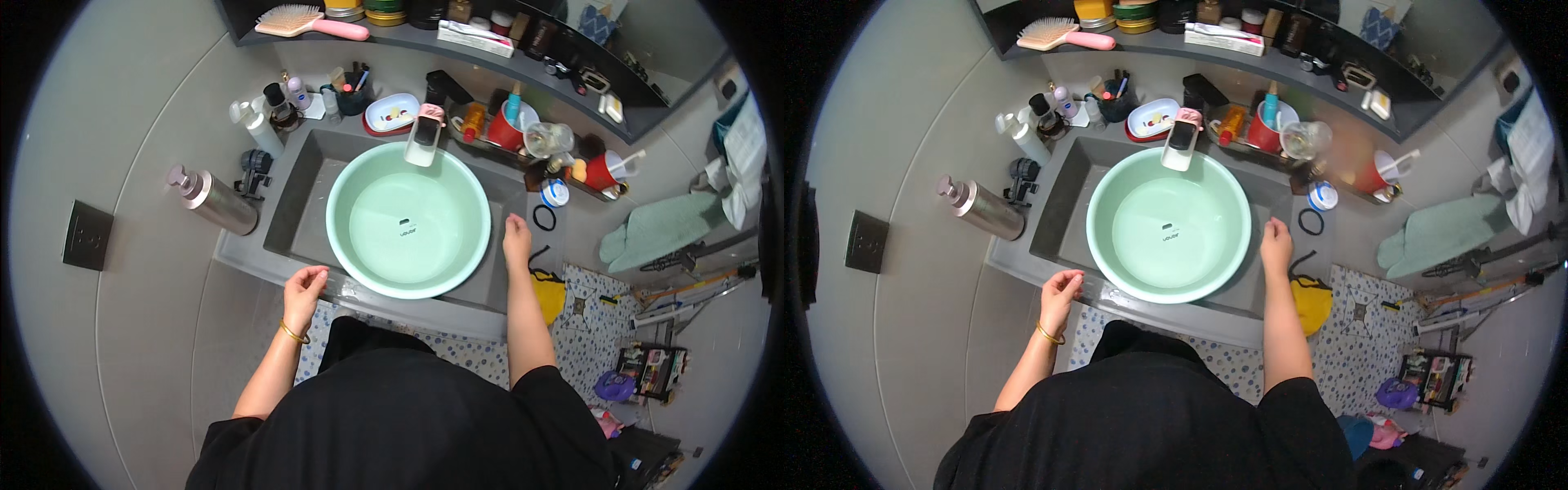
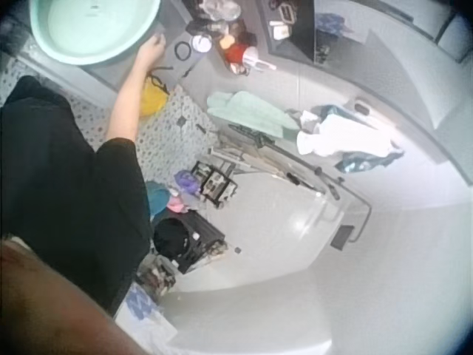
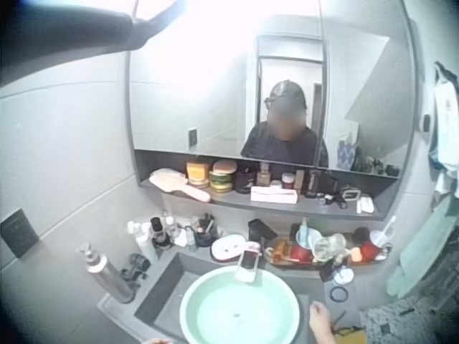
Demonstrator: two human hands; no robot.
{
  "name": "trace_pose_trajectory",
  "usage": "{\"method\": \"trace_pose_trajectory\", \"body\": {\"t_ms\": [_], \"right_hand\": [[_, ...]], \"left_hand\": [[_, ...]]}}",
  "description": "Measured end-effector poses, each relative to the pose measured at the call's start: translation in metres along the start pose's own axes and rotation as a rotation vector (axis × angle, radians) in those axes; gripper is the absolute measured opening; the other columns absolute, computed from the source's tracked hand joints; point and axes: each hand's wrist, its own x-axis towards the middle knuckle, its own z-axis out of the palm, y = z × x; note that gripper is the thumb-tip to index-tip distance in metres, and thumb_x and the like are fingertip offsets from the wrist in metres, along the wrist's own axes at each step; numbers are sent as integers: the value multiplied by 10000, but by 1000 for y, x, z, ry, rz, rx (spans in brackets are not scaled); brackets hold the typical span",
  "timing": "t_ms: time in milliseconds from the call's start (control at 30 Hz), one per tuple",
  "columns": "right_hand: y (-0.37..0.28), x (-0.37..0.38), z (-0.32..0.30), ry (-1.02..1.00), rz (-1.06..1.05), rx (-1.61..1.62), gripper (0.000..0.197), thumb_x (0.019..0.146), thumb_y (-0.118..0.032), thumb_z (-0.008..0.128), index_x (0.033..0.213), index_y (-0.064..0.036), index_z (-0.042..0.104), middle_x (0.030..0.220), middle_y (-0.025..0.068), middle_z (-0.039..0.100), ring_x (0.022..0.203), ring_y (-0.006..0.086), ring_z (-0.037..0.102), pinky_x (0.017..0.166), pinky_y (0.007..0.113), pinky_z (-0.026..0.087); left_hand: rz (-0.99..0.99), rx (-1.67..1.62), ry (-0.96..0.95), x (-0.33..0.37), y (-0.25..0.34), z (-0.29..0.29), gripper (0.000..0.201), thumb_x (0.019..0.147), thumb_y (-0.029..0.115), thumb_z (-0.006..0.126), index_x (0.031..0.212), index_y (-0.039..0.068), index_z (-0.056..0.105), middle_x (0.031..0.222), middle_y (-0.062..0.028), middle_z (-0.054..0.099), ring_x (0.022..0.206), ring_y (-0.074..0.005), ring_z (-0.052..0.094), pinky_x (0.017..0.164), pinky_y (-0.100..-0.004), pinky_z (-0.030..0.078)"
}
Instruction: The person cleans various bathroom items in a sink using a yellow cloth and running water. They wash a small metal object, a black hair tie, a white spray bottle, a pink pump bottle, a black pump bottle, a black camera mount, a white face mask, a soap dish, makeup brushes, and a dark mesh bag. The person rinses each item and places them on the sink counter.
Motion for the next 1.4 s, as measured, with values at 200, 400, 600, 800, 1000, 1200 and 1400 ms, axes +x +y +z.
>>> {"method": "trace_pose_trajectory", "body": {"t_ms": [200,400,600,800,1000,1200,1400], "right_hand": [[-46,-22,97,-493,-625,-627,508,757,-257,565,1195,-43,423,1309,195,285,1182,344,310,961,410,271],[-27,-55,177,-927,-567,-962,710,778,-424,508,1339,-144,175,1391,166,83,1281,331,91,1014,496,88],[-7,-40,188,-386,-156,-1030,585,773,-301,554,1285,-146,316,1360,131,223,1279,250,155,1007,509,122],[-27,-45,143,-745,-340,-550,339,742,-149,582,1060,-44,526,1205,187,425,1149,304,379,922,380,338],[-53,-62,4,233,-489,-653,245,639,-98,620,865,-18,574,1033,177,523,1057,365,424,895,454,320],[8,-73,-71,416,166,-916,325,712,-199,631,979,-33,548,1073,182,501,1017,320,456,812,415,368],[-102,-72,-21,211,-110,-79,293,845,-283,516,833,8,545,611,31,491,567,110,429,528,275,381]], "left_hand": [[301,326,47,56,-5,9,187,769,91,592,919,-18,562,850,-38,530,726,-94,496,685,-223,414],[761,956,-136,109,7,53,328,700,105,602,1016,43,538,1016,-170,491,961,-328,460,827,-387,383],[344,1406,-464,170,-28,104,374,788,204,506,1134,71,462,1158,-204,437,1036,-372,444,883,-408,360],[70,1535,-1152,210,-73,117,295,787,146,457,1046,26,531,1123,-160,468,1020,-335,473,830,-380,413],[367,1422,-794,185,-53,123,366,739,230,551,1054,45,522,1148,-218,419,1035,-364,442,860,-389,384],[435,1208,-731,177,-48,119,425,739,301,594,1059,32,519,1114,-227,436,1015,-358,448,880,-373,374],[160,661,-798,161,-25,126,551,785,447,518,1168,56,456,1195,-195,421,1100,-306,417,884,-345,377]]}}
